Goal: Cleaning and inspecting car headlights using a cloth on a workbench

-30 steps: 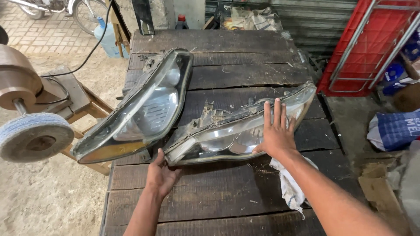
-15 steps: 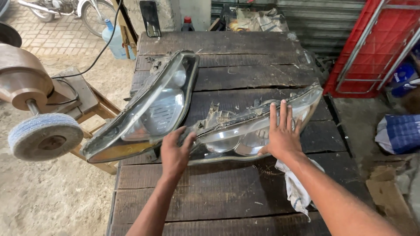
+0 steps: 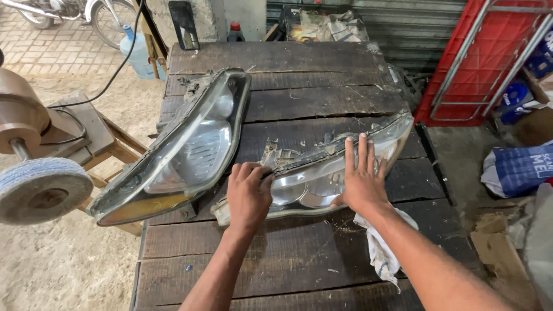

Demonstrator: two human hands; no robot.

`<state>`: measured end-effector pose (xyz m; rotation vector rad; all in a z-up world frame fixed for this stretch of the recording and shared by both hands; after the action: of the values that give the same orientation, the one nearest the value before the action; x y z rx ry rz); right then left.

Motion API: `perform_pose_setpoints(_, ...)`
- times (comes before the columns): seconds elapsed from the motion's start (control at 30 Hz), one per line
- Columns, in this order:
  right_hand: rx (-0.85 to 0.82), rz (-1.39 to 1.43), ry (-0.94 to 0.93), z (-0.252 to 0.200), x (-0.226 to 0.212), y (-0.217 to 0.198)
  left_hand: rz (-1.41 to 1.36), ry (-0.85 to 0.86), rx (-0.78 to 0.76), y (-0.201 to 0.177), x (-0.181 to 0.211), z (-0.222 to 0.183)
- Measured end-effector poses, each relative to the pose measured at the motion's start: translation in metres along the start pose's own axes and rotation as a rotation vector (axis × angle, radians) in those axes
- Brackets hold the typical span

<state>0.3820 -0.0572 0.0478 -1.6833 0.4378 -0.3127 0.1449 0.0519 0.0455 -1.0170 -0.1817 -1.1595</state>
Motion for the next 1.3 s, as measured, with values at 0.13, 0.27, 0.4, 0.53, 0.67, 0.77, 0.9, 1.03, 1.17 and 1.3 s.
perform_pose_setpoints(0.13,0.003,0.006,-0.003,0.003,0.003,0.005,-0.020,0.082,0.015,0.020,-0.007,-0.001)
perform_pose_setpoints(0.27,0.004,-0.017,0.013,0.005,0.003,0.005,0.132,0.081,-0.151,0.037,-0.014,0.006)
perform_pose_setpoints(0.4,0.023,0.009,0.013,0.003,0.002,0.005,-0.130,-0.459,-0.245,0.018,-0.020,0.022)
perform_pose_setpoints(0.53,0.013,0.026,0.022,0.004,-0.002,0.003,-0.335,-0.823,0.006,-0.005,-0.046,0.018)
perform_pose_setpoints(0.67,-0.001,0.028,0.054,0.013,-0.003,0.007,-0.112,-0.348,-0.053,0.012,-0.028,0.027)
perform_pose_setpoints(0.77,-0.003,0.036,0.058,0.018,0.001,0.013,0.028,-0.067,-0.109,0.027,-0.015,0.028)
perform_pose_setpoints(0.9,-0.006,0.049,0.060,0.022,0.001,0.018,0.107,-0.058,-0.211,0.053,-0.038,0.031)
perform_pose_setpoints(1.03,-0.023,0.061,0.052,0.017,-0.006,0.006,0.024,-0.163,-0.341,0.036,-0.022,0.055)
perform_pose_setpoints(1.17,-0.020,0.046,0.042,0.016,-0.006,-0.003,0.027,-0.185,-0.452,0.041,-0.021,0.064)
perform_pose_setpoints(1.3,-0.001,0.037,0.019,0.014,-0.006,-0.004,0.013,-0.282,-0.439,0.051,-0.038,0.059)
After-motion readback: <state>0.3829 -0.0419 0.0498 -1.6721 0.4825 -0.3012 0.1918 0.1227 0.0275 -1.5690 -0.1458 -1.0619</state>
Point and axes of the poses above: each hand's wrist, its own z-axis towards the middle knuckle, its own y-axis out of the palm, x = y × z, the point moved 3 cm from there along z, towards the middle knuckle, and after that the axes turned 1 degree about -y, right-handed, at the moved point
